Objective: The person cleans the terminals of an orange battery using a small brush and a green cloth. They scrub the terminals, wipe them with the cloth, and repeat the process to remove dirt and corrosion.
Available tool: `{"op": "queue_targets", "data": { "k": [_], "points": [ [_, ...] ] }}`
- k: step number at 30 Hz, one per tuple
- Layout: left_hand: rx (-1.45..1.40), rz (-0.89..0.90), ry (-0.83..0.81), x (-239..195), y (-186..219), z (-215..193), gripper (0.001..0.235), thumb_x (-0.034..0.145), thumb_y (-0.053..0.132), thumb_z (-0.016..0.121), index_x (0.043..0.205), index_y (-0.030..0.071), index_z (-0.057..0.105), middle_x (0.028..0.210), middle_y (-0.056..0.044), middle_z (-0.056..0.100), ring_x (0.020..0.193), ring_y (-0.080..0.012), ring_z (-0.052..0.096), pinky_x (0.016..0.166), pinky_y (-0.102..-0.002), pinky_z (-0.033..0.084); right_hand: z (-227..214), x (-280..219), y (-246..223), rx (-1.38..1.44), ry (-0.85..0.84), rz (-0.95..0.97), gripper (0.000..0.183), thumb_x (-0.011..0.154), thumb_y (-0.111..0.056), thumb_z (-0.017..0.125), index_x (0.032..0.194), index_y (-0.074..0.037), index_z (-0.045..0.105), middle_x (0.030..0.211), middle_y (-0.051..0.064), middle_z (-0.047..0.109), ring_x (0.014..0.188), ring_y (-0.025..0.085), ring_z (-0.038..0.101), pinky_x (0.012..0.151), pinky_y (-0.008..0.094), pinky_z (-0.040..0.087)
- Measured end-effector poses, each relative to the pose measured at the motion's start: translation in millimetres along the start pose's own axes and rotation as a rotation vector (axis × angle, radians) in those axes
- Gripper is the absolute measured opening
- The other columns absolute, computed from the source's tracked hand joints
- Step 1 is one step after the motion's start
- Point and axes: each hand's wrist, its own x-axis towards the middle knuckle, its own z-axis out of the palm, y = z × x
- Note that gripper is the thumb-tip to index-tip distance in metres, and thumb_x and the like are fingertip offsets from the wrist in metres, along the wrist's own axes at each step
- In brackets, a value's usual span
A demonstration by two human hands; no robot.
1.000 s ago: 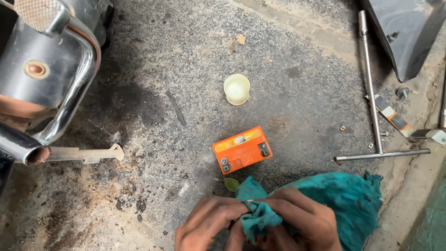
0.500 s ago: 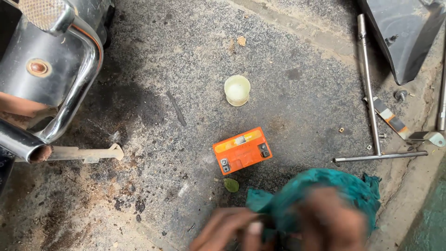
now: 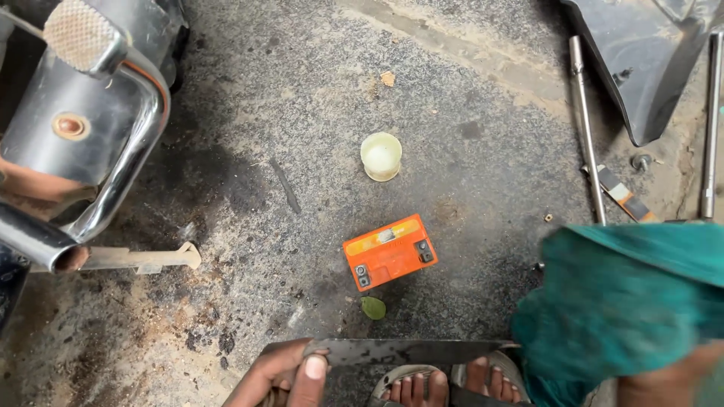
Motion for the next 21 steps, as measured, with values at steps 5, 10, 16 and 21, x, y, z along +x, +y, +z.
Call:
{"op": "queue_targets", "data": {
  "k": [5,10,16,21],
  "points": [
    [0.071,-0.004,-0.096,19.8,49.3,32.4,0.006,0.087,0.012,0.076,0.092,0.009,0.078,0.084,-0.007,0.081,0.070,-0.0084,0.074,0.059,-0.023,0.057,99.6,33.4,-108.7,0.144,-0.175,-0.058,0.022,0.088,-0.004,0.072,0.110,-0.004,0.068,0.104,0.016,0.074,0.092,0.030,0.074,0.073,0.040,0.058],
    [0.317,-0.083,-0.161,20.1,79.0,49.0,0.008,0.087,0.017,0.081,0.094,0.014,0.083,0.087,-0.002,0.079,0.072,-0.0104,0.073,0.054,-0.023,0.056,140.4,145.7,-183.2,0.283,-0.359,-0.116,0.026,0.088,-0.005,0.072,0.114,-0.002,0.068,0.110,0.017,0.074,0.099,0.034,0.074,0.078,0.043,0.059],
    [0.329,0.054,-0.063,13.3,68.6,49.7,0.009,0.090,0.018,0.073,0.088,0.009,0.075,0.083,-0.007,0.075,0.075,-0.0141,0.076,0.064,-0.029,0.060,181.4,152.4,-210.8,0.289,-0.393,-0.070,0.028,0.083,-0.004,0.074,0.111,-0.004,0.071,0.094,0.014,0.074,0.086,0.033,0.077,0.069,0.038,0.059],
    [0.247,0.141,-0.087,-0.4,5.8,21.3,0.012,0.096,0.019,0.068,0.092,0.009,0.070,0.085,-0.010,0.073,0.077,-0.0160,0.075,0.071,-0.034,0.060,204.5,130.8,-197.6,0.346,-0.342,-0.060,0.031,0.081,-0.001,0.074,0.112,-0.003,0.072,0.090,0.015,0.072,0.081,0.031,0.076,0.067,0.040,0.058]
  ]
}}
